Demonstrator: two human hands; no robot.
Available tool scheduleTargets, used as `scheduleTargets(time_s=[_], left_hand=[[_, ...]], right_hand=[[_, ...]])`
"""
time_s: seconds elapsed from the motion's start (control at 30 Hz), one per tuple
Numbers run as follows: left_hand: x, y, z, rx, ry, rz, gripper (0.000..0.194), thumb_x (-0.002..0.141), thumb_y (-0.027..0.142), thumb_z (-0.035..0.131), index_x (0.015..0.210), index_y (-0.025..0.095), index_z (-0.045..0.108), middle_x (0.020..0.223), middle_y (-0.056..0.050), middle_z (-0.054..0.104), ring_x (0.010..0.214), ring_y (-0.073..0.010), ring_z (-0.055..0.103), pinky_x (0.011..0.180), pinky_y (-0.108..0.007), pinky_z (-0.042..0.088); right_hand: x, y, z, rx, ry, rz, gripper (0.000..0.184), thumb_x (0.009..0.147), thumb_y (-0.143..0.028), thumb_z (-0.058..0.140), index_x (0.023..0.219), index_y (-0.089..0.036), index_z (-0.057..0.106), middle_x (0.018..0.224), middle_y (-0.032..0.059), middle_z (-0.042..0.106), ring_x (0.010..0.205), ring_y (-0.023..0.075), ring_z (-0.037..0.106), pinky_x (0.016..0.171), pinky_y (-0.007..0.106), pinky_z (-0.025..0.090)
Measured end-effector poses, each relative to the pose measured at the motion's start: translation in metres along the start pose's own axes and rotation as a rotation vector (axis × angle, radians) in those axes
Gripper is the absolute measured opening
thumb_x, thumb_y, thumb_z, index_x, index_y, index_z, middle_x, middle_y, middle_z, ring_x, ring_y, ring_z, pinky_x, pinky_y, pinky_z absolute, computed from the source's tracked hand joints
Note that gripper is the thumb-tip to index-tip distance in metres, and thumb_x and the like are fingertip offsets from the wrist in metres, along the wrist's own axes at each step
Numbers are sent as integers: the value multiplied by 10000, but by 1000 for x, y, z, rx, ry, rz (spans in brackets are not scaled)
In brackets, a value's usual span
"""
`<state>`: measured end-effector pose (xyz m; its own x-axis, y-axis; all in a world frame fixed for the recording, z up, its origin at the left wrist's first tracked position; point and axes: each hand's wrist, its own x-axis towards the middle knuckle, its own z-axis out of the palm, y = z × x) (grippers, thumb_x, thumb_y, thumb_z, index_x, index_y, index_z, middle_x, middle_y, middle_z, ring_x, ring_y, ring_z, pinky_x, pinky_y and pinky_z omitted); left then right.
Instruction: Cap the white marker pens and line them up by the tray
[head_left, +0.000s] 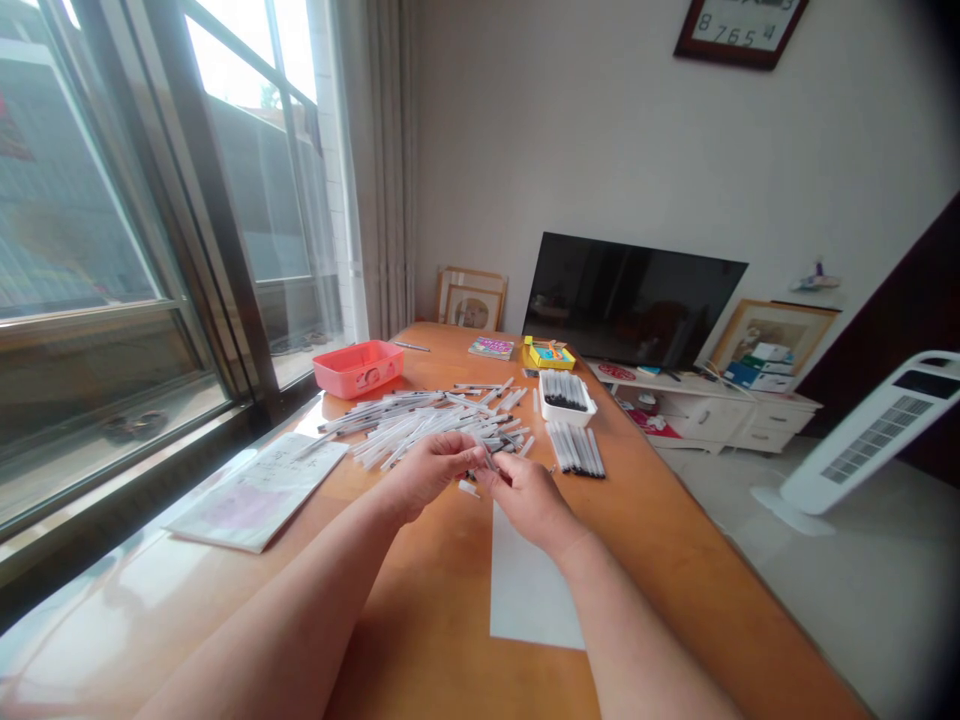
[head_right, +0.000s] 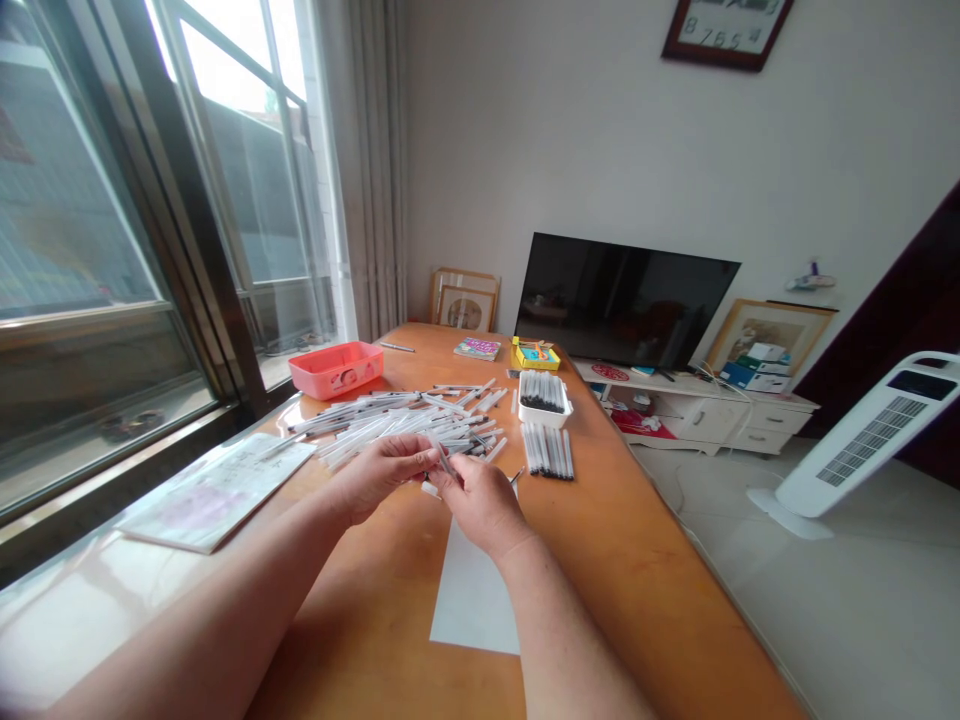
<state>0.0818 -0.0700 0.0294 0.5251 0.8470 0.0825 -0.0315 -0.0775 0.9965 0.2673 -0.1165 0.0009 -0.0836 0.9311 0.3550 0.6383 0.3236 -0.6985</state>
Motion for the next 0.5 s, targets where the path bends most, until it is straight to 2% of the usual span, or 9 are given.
scheduleTargets(time_s=[0.13,0.23,0.33,0.5], left_hand=[[5,-2,-5,-103,140,-7,320,791,490,769,793,187,666,823,-53,704,776,-186,641,762,-311,476],[7,-3,-10,-160,256,-34,304,789,472,762,846,193,657,850,-67,718,780,-190,661,767,-314,490],[9,-4,-13,-148,329,-40,318,796,476,747,913,190,671,830,-63,712,751,-177,649,749,-307,489],[9,-5,-14,-125,355,-51,402,767,517,758,971,176,691,799,-42,685,692,-146,597,679,-277,452]], right_hand=[[4,11,1,62,50,-13,383,1015,-502,478,983,-225,740,856,22,702,810,190,625,703,271,449],[6,23,4,-51,90,24,273,994,-358,520,1025,-230,759,953,42,718,892,198,648,792,284,474],[7,27,10,-211,33,49,242,944,-257,567,1051,-279,783,1021,45,709,939,199,660,833,283,478],[7,18,19,-419,-93,33,291,962,-267,556,1129,-352,780,1039,55,676,1006,218,644,848,295,467]])
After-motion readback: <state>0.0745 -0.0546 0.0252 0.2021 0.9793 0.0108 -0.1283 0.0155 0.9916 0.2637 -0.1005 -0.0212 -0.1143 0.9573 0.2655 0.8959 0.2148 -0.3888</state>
